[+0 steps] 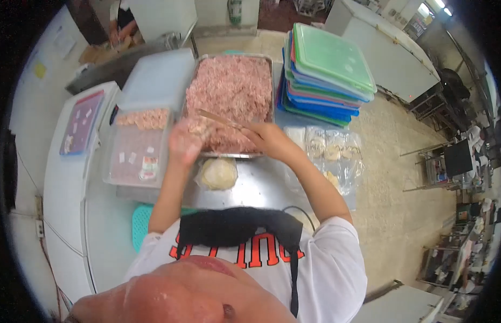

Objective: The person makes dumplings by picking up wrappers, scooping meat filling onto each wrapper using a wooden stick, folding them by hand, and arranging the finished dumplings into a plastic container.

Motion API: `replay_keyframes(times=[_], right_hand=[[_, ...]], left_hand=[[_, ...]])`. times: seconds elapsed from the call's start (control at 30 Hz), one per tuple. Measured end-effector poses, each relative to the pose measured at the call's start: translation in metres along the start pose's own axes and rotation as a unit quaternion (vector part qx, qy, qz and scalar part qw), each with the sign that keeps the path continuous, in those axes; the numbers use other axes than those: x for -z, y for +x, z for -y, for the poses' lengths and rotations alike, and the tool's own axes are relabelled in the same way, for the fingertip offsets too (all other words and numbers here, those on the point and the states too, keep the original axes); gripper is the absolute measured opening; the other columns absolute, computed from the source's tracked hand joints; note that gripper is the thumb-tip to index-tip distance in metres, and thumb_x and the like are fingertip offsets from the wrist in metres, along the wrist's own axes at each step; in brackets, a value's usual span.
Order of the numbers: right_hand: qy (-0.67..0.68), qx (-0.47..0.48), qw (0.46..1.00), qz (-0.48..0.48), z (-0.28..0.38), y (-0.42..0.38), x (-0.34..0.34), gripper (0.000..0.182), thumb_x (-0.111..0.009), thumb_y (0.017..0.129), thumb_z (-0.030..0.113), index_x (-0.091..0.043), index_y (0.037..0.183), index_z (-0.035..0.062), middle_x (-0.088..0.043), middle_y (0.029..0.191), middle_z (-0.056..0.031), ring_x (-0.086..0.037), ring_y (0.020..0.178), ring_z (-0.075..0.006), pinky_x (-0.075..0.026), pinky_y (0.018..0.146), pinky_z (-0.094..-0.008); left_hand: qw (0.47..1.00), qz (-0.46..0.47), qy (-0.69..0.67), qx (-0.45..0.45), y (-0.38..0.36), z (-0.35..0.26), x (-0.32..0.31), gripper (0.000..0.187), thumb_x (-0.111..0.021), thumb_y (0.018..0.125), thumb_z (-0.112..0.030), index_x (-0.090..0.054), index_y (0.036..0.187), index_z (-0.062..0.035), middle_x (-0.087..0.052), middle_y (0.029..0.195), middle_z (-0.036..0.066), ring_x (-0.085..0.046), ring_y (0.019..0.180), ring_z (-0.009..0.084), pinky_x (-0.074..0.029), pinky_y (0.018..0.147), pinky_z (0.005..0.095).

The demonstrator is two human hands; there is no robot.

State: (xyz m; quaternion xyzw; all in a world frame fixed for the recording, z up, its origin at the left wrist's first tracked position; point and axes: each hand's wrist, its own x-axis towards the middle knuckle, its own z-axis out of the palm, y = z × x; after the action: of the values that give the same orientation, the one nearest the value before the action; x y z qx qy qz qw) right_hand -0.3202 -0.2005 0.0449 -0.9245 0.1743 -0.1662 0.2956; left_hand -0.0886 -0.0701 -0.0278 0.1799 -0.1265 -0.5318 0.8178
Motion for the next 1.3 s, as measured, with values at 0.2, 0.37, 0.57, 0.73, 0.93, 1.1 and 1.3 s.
replay_keyframes(times=[0.2,0.37,0.57,0.73,0.93,1.1,1.3], right_hand=[[0.134,-0.062,0.988,0.054,-0.003,-0.010,-0.002,0.030,-0.052,0.096,0.028,-0.062,0.107,0.0018,-0.065,0.092,-0.0210,-0.061,0.082,-0.0374,-0.048,0.075,-0.0392],[0.083,-0.005,0.995,0.062,0.028,-0.018,0.007,0.032,-0.054,0.094,0.028,-0.063,0.112,0.0028,-0.066,0.101,-0.0204,-0.063,0.093,-0.0375,-0.048,0.081,-0.0421],[0.041,0.019,0.998,0.051,0.010,-0.010,-0.012,0.033,-0.056,0.092,0.028,-0.064,0.113,0.0043,-0.066,0.102,-0.0194,-0.062,0.093,-0.0379,-0.048,0.081,-0.0433],[-0.036,-0.023,0.998,0.036,0.016,-0.012,-0.001,0.035,-0.057,0.092,0.031,-0.063,0.116,0.0056,-0.065,0.104,-0.0200,-0.062,0.094,-0.0375,-0.048,0.082,-0.0428],[0.073,-0.038,0.996,0.030,0.025,-0.018,-0.049,0.034,-0.056,0.093,0.030,-0.062,0.113,0.0025,-0.067,0.099,-0.0187,-0.062,0.092,-0.0377,-0.049,0.080,-0.0407],[-0.190,-0.053,0.980,-0.019,0.040,-0.016,-0.028,0.025,-0.057,0.090,0.030,-0.064,0.106,0.0121,-0.065,0.088,-0.0145,-0.064,0.081,-0.0346,-0.051,0.071,-0.0447],[-0.172,-0.095,0.980,-0.005,0.004,-0.021,-0.074,0.026,-0.055,0.092,0.031,-0.066,0.101,0.0098,-0.065,0.088,-0.0147,-0.064,0.083,-0.0356,-0.051,0.072,-0.0461]], left_hand=[[0.786,0.077,0.602,-0.118,-0.015,-0.014,-0.035,0.086,-0.071,0.075,-0.007,-0.026,0.149,-0.0113,-0.049,0.131,0.016,-0.044,0.126,0.0315,-0.029,0.111,0.0370],[0.705,0.178,0.680,-0.093,-0.005,-0.032,-0.040,0.062,-0.079,0.069,-0.010,-0.054,0.125,-0.0031,-0.057,0.125,0.010,-0.053,0.116,0.0224,-0.040,0.101,0.0333],[0.656,0.206,0.726,-0.001,-0.002,-0.048,-0.042,0.033,-0.078,0.071,-0.017,-0.065,0.098,-0.0039,-0.066,0.098,0.007,-0.062,0.092,0.0185,-0.049,0.084,0.0318],[0.686,0.186,0.701,-0.051,0.008,-0.049,0.006,0.039,-0.078,0.071,-0.025,-0.066,0.101,-0.0044,-0.067,0.094,0.010,-0.064,0.089,0.0229,-0.049,0.082,0.0328],[0.629,0.244,0.738,0.018,0.004,-0.066,-0.011,0.039,-0.077,0.071,-0.026,-0.066,0.102,-0.0036,-0.068,0.094,0.012,-0.064,0.088,0.0210,-0.049,0.080,0.0309],[0.670,0.156,0.725,0.041,0.001,-0.059,-0.009,0.040,-0.076,0.072,-0.027,-0.067,0.102,-0.0016,-0.070,0.094,0.010,-0.067,0.086,0.0211,-0.051,0.077,0.0328],[0.611,0.157,0.772,0.077,-0.002,-0.056,-0.025,0.050,-0.077,0.074,-0.031,-0.064,0.112,-0.0031,-0.069,0.101,0.010,-0.068,0.086,0.0226,-0.053,0.076,0.0335]])
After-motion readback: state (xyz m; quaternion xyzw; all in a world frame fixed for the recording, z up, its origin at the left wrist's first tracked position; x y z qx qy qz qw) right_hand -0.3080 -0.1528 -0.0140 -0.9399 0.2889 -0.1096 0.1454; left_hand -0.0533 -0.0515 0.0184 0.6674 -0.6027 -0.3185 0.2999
